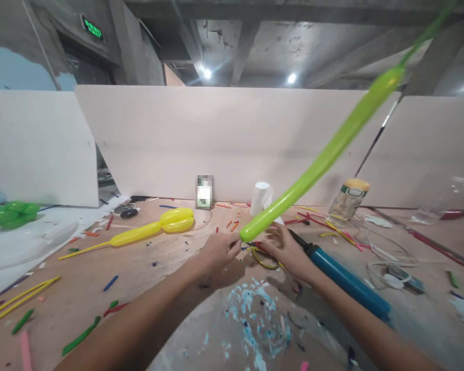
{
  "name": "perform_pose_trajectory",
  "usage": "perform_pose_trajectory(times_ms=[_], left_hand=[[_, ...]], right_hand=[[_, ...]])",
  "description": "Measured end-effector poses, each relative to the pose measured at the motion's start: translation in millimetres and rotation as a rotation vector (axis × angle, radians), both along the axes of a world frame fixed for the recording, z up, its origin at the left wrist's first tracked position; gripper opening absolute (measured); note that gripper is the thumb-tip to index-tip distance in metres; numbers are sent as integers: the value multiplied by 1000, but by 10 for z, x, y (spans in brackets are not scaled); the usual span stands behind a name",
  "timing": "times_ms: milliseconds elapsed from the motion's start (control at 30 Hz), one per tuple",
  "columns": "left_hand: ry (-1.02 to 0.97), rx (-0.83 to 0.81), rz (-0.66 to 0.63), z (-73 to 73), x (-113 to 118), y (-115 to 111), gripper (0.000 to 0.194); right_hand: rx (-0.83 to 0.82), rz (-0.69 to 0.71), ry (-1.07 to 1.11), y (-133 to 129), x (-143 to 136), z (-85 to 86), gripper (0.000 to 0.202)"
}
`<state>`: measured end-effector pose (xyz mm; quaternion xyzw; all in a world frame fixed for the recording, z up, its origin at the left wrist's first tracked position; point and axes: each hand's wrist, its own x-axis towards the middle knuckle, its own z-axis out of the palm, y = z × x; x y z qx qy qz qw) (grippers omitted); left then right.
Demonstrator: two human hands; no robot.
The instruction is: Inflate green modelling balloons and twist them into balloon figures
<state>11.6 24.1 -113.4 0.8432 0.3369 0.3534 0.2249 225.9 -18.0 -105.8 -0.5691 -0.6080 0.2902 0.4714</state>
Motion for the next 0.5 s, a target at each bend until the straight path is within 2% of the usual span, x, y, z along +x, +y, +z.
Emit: perform_pose_trajectory(times_ms=[67, 100, 167, 233, 333, 500], left_hand=[[74, 21, -57, -83, -6, 73, 23], [106, 32, -70, -130, -30, 113, 23], [165, 52, -58, -234, -104, 199, 25], [224, 54, -36, -339, -185, 277, 27], [277, 30, -30, -452, -256, 348, 27], [293, 18, -24, -491, -255, 345, 28]], right_hand=[[-191, 231, 479, 143, -349, -6, 59], [-241, 228, 659, 234, -478, -39, 55], [-308, 189, 851, 415, -643, -155, 49], [-310, 180, 921, 547, -707, -290, 46], [-327, 231, 974, 612, -712, -417, 44], [-331, 216, 1033, 580, -693, -418, 43]])
